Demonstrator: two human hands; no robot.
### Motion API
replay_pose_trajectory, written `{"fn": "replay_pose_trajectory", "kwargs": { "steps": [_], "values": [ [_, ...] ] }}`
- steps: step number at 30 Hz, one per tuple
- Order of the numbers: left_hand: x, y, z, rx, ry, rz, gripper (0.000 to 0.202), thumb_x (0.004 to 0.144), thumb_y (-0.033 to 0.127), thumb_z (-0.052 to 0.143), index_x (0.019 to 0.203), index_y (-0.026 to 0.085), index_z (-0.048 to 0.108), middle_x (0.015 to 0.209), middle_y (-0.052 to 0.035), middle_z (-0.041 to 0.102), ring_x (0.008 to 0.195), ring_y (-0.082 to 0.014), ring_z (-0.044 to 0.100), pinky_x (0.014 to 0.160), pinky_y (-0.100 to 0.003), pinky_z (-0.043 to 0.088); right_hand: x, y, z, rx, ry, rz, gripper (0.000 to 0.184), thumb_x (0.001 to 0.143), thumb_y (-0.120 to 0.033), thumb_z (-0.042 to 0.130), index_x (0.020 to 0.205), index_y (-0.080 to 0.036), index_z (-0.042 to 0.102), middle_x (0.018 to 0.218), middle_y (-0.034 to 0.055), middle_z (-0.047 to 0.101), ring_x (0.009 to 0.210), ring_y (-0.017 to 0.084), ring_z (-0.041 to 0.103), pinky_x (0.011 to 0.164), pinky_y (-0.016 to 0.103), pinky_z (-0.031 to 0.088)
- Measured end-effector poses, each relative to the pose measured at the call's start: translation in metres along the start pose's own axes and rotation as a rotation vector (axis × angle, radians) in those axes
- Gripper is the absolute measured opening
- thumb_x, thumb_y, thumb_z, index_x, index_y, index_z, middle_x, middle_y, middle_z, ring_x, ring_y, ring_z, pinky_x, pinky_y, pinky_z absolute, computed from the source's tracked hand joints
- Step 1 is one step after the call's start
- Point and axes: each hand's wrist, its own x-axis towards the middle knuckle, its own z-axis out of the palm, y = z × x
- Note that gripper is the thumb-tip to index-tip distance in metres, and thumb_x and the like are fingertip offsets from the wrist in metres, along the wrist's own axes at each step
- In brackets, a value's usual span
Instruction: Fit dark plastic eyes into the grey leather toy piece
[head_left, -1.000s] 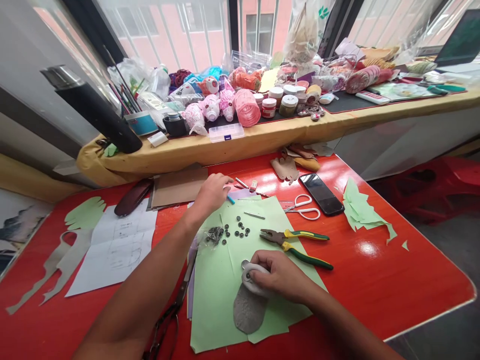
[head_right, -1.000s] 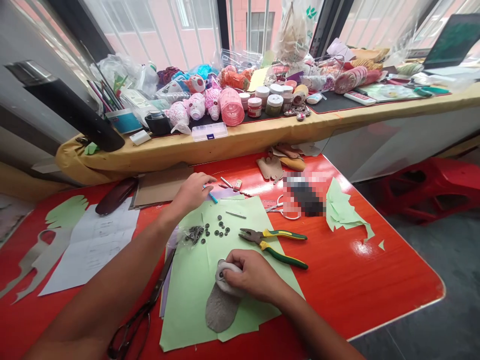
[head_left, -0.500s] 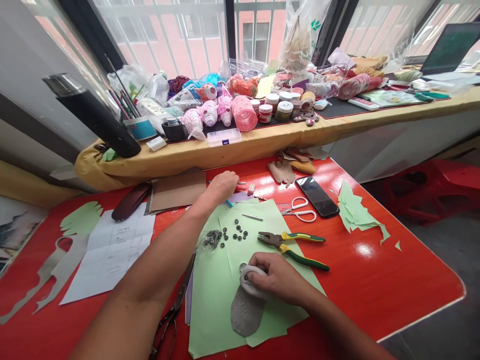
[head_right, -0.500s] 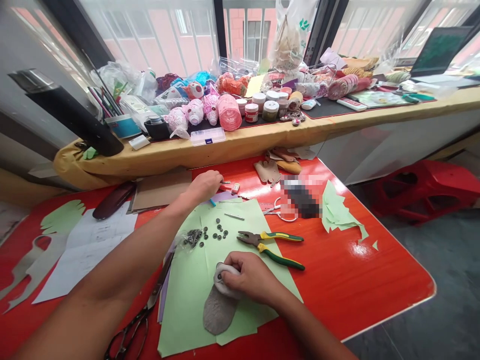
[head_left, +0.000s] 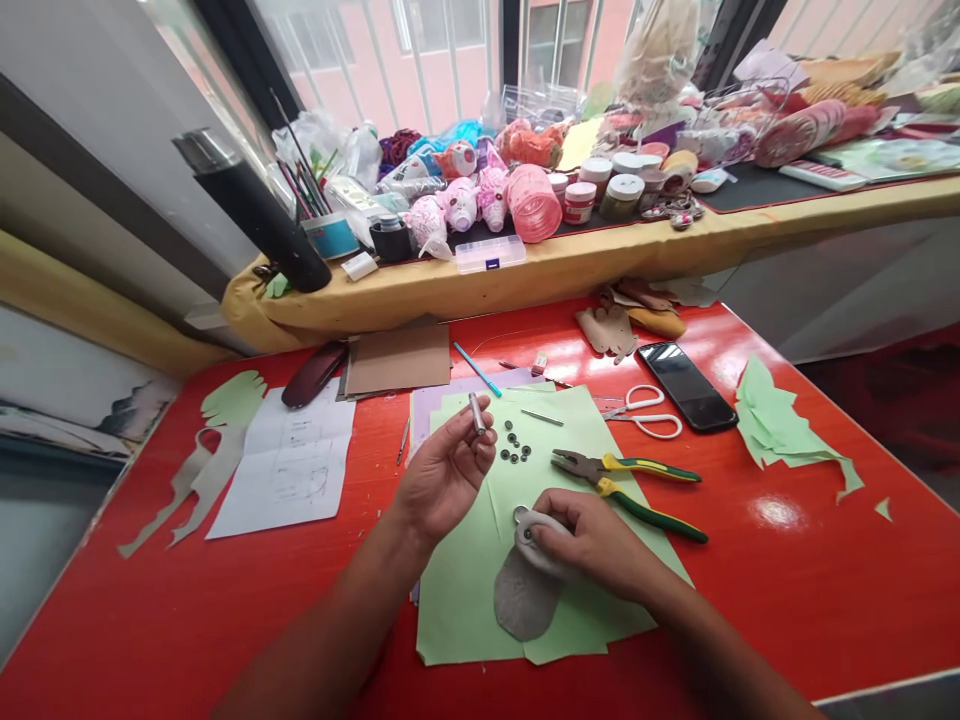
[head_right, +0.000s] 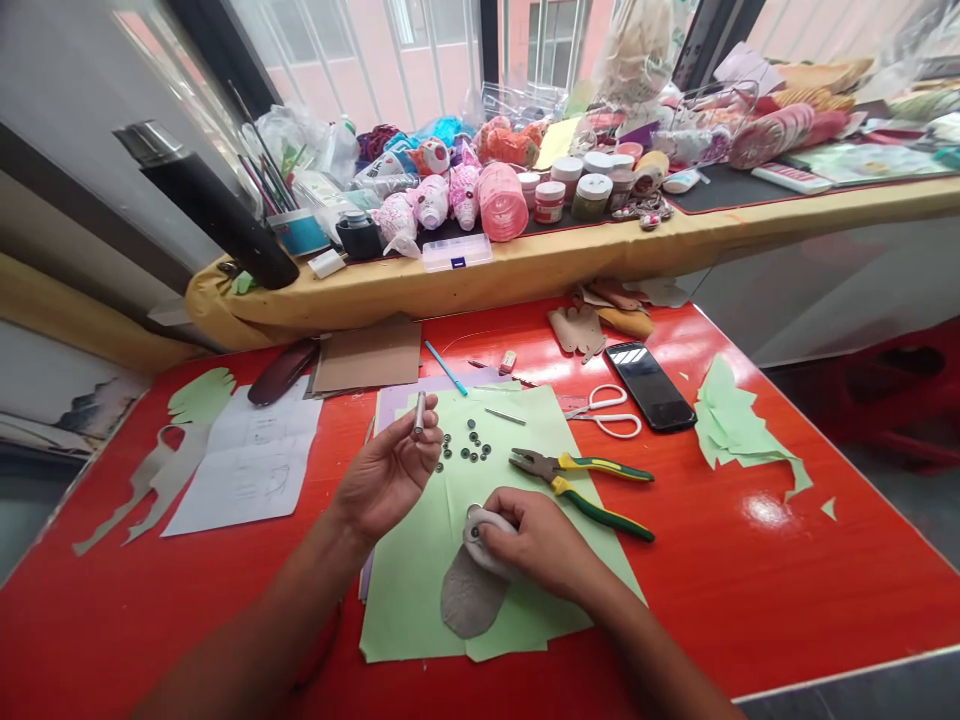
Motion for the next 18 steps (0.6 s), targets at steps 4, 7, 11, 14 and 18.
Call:
{"fn": "replay_pose_trajectory", "kwargs": {
  "steps": [4, 7, 11, 14, 18],
  "values": [
    [-0.010, -0.006, 0.001, -0.091, 0.072, -0.046, 0.014, 0.096, 0.005, 0.059, 0.102, 0.012, 0.069, 0.089, -0.0049, 0.069, 0.073, -0.0100, 0.069, 0.065, -0.015, 0.060, 0.000, -0.001, 0.002, -0.024, 0.016, -0.014, 0.014, 0.086, -0.032, 0.063, 0.080, -0.019, 0.063, 0.075, -0.0012, 0.057, 0.070, 0.016, 0.049, 0.061, 0.025, 0.035],
    [-0.013, -0.009, -0.004, -0.064, 0.069, -0.048, 0.012, 0.095, 0.006, 0.061, 0.100, 0.013, 0.068, 0.091, -0.0047, 0.069, 0.075, -0.0097, 0.069, 0.067, -0.015, 0.060, 0.000, 0.000, 0.002, -0.027, 0.022, -0.028, 0.014, 0.085, -0.032, 0.062, 0.080, -0.020, 0.063, 0.074, -0.0016, 0.057, 0.069, 0.016, 0.048, 0.060, 0.025, 0.035],
    [-0.019, -0.011, -0.015, 0.124, 0.026, 0.020, 0.010, 0.088, 0.012, 0.073, 0.096, 0.016, 0.069, 0.091, -0.0033, 0.069, 0.077, -0.0094, 0.067, 0.071, -0.016, 0.058, -0.001, 0.000, 0.002, -0.051, 0.040, -0.026, 0.015, 0.086, -0.031, 0.063, 0.077, -0.020, 0.061, 0.073, -0.0016, 0.056, 0.069, 0.015, 0.047, 0.060, 0.025, 0.035],
    [-0.032, -0.011, -0.024, 0.460, -0.030, 0.197, 0.012, 0.085, 0.020, 0.078, 0.094, 0.018, 0.069, 0.091, -0.0040, 0.072, 0.078, -0.0130, 0.065, 0.071, -0.023, 0.055, -0.001, -0.001, 0.002, -0.065, 0.040, -0.004, 0.013, 0.086, -0.029, 0.062, 0.077, -0.020, 0.061, 0.073, -0.0017, 0.057, 0.068, 0.015, 0.047, 0.059, 0.025, 0.034],
    [-0.056, -0.016, -0.035, 0.873, -0.076, 0.420, 0.012, 0.092, 0.025, 0.076, 0.101, 0.022, 0.069, 0.098, -0.0057, 0.075, 0.088, -0.0197, 0.069, 0.079, -0.032, 0.057, 0.000, -0.001, 0.001, -0.062, 0.027, 0.017, 0.014, 0.087, -0.031, 0.063, 0.080, -0.019, 0.066, 0.074, -0.0006, 0.059, 0.069, 0.016, 0.050, 0.059, 0.025, 0.035]
  ]
}}
